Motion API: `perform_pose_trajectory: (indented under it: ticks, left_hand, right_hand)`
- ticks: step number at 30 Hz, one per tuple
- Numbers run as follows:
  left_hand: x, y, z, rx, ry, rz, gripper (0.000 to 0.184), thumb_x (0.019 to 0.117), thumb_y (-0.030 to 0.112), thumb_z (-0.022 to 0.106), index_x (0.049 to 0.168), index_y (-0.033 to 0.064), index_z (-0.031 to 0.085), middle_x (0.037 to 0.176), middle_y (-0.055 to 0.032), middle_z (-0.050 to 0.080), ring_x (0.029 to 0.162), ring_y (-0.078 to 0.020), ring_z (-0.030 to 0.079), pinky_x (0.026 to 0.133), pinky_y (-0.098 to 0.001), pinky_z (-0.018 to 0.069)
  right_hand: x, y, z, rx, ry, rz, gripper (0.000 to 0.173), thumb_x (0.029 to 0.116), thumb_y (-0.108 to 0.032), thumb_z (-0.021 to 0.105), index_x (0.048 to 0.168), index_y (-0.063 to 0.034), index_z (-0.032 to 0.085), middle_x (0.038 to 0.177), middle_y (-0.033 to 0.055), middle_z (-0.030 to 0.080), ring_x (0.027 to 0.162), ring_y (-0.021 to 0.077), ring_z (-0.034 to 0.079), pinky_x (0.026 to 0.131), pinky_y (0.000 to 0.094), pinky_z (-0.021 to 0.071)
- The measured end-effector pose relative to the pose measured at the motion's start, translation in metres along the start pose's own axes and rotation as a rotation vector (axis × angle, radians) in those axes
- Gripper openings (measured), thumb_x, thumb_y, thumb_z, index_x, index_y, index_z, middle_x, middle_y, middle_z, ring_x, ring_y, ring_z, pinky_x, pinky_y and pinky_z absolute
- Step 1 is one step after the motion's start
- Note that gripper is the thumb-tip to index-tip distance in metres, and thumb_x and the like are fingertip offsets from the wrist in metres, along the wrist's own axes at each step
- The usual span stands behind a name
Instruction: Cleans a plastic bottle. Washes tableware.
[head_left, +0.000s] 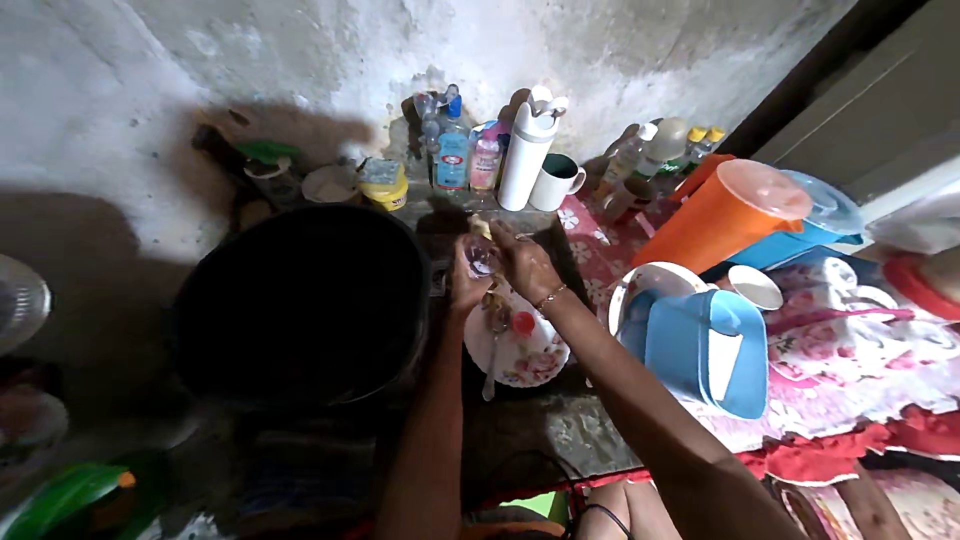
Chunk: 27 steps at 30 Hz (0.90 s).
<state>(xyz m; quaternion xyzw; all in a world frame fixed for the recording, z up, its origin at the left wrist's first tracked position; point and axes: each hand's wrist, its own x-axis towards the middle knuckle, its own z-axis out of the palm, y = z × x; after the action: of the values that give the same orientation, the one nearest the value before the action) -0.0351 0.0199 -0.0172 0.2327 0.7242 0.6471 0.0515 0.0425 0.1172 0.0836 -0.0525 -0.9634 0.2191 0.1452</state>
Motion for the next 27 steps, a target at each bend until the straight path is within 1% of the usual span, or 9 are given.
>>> perform_pose_trajectory:
  ticks: [4,9,12,15,18,21,24,26,27]
  left_hand:
    - [-0.002,-0.005,0.000,0.027,0.032,0.085,0.095,0.0723,-0.004,0.085,0.151,-0.0059,0.032,0.134,-0.0277,0.058,0.123,-0.0353,0.061,0.105,-0.0488,0.0506]
    - [-0.006,-0.002,0.000,0.028,-0.056,0.065,0.093,0.0748,0.000,0.084,0.153,-0.0035,0.033,0.138,-0.0258,0.058,0.126,-0.0333,0.060,0.108,-0.0484,0.0494]
    - [-0.004,0.001,0.001,0.022,-0.045,0.081,0.089,0.0750,0.000,0.084,0.151,-0.0038,0.036,0.136,-0.0249,0.060,0.125,-0.0320,0.061,0.108,-0.0477,0.0498]
    - [-0.003,0.001,-0.001,0.050,-0.020,0.036,0.090,0.0763,0.001,0.085,0.151,-0.0031,0.035,0.136,-0.0249,0.060,0.126,-0.0334,0.061,0.107,-0.0497,0.0496]
    - [-0.002,0.002,-0.003,0.060,-0.005,0.020,0.092,0.0750,-0.001,0.085,0.151,-0.0043,0.035,0.137,-0.0270,0.059,0.126,-0.0365,0.060,0.108,-0.0520,0.0485]
    - [-0.005,-0.006,-0.001,0.077,-0.002,0.059,0.092,0.0737,-0.001,0.086,0.151,-0.0027,0.036,0.135,-0.0267,0.060,0.124,-0.0379,0.061,0.105,-0.0539,0.0498]
    - [-0.003,-0.008,0.000,0.048,-0.002,0.061,0.093,0.0733,-0.002,0.084,0.151,-0.0027,0.034,0.135,-0.0265,0.060,0.124,-0.0375,0.060,0.105,-0.0539,0.0498]
    - [-0.003,-0.006,-0.004,0.032,-0.027,0.034,0.094,0.0743,-0.003,0.084,0.153,-0.0018,0.033,0.136,-0.0266,0.059,0.125,-0.0376,0.060,0.105,-0.0541,0.0500]
    - [-0.003,-0.006,-0.005,0.032,-0.064,0.028,0.094,0.0748,-0.003,0.083,0.154,-0.0011,0.032,0.137,-0.0263,0.058,0.126,-0.0372,0.060,0.106,-0.0537,0.0499]
  right_hand:
    - [0.001,0.010,-0.011,0.046,-0.070,-0.046,0.040,0.0975,0.002,0.059,0.137,0.0019,0.062,0.137,0.0301,0.060,0.118,0.0460,0.065,0.100,0.0558,0.0523]
    - [0.034,-0.010,-0.051,-0.258,-0.629,0.127,0.030,0.1003,-0.015,0.061,0.126,-0.0017,0.068,0.133,0.0252,0.061,0.120,0.0443,0.061,0.096,0.0655,0.0472]
    - [0.044,0.005,-0.045,-0.230,-0.681,0.067,0.029,0.0994,-0.014,0.064,0.124,0.0010,0.066,0.131,0.0250,0.061,0.122,0.0418,0.059,0.101,0.0619,0.0459]
    - [0.034,0.012,-0.047,-0.006,-0.455,-0.069,0.029,0.0953,0.004,0.061,0.124,0.0041,0.069,0.124,0.0270,0.066,0.118,0.0412,0.063,0.105,0.0558,0.0469]
    - [0.030,0.013,-0.050,0.211,-0.094,0.019,0.032,0.0952,0.002,0.063,0.127,0.0039,0.063,0.106,0.0204,0.073,0.090,0.0305,0.073,0.086,0.0480,0.0585]
    - [0.035,0.013,-0.039,0.258,0.116,0.078,0.017,0.0920,-0.010,0.074,0.100,0.0043,0.068,0.082,0.0141,0.068,0.072,0.0226,0.064,0.072,0.0430,0.0543]
    - [0.028,0.018,-0.015,0.157,0.163,-0.071,0.023,0.0906,-0.021,0.076,0.090,0.0023,0.075,0.109,0.0199,0.073,0.105,0.0364,0.067,0.093,0.0545,0.0514]
    - [0.018,0.023,-0.014,-0.016,-0.059,-0.115,0.036,0.0920,-0.035,0.075,0.106,-0.0021,0.077,0.144,0.0231,0.056,0.135,0.0451,0.050,0.108,0.0645,0.0401]
    - [0.017,0.024,-0.017,-0.101,-0.175,-0.100,0.040,0.0900,-0.035,0.077,0.114,-0.0037,0.075,0.150,0.0236,0.051,0.142,0.0458,0.044,0.109,0.0668,0.0376]
